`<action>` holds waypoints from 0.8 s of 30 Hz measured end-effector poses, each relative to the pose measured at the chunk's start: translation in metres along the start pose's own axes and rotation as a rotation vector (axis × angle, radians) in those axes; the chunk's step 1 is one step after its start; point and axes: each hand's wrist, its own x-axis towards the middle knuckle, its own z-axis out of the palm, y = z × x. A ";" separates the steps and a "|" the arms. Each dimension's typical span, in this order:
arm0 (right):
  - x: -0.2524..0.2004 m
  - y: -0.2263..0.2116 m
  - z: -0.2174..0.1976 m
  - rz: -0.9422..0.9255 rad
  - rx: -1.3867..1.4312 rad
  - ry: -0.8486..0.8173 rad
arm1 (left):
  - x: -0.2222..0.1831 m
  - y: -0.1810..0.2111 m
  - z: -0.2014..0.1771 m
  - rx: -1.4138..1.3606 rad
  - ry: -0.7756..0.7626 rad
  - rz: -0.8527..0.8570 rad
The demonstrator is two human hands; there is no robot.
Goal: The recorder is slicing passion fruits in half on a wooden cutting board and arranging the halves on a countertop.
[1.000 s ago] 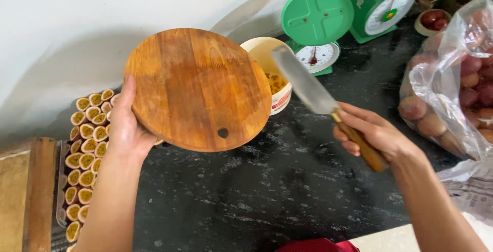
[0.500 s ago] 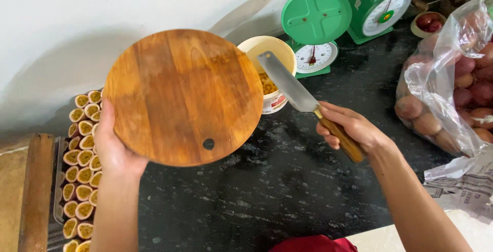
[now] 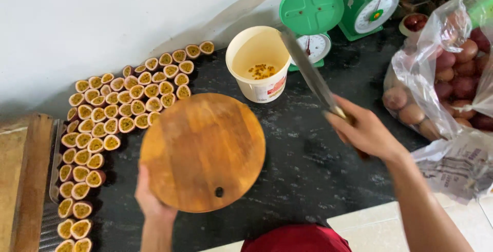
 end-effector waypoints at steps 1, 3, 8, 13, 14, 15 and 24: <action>0.012 -0.008 0.012 -0.270 -0.213 0.171 | -0.001 -0.013 -0.004 0.008 -0.018 -0.033; 0.037 -0.020 0.034 -0.539 -0.419 0.342 | -0.003 -0.036 -0.008 0.022 -0.037 -0.066; 0.069 -0.020 0.055 -0.515 -0.806 0.475 | -0.002 -0.112 -0.007 -0.127 -0.066 -0.386; 0.008 0.003 0.042 -0.410 -0.867 0.451 | 0.000 -0.155 0.013 -0.117 -0.189 -0.517; -0.010 0.006 0.038 -0.358 -0.871 0.438 | 0.001 -0.159 0.022 -0.073 -0.190 -0.544; -0.027 0.019 0.035 -0.340 -0.878 0.443 | 0.005 -0.168 0.022 -0.071 -0.198 -0.561; -0.103 0.104 0.115 -0.051 -0.703 0.557 | 0.031 -0.224 0.045 -0.076 -0.467 -0.702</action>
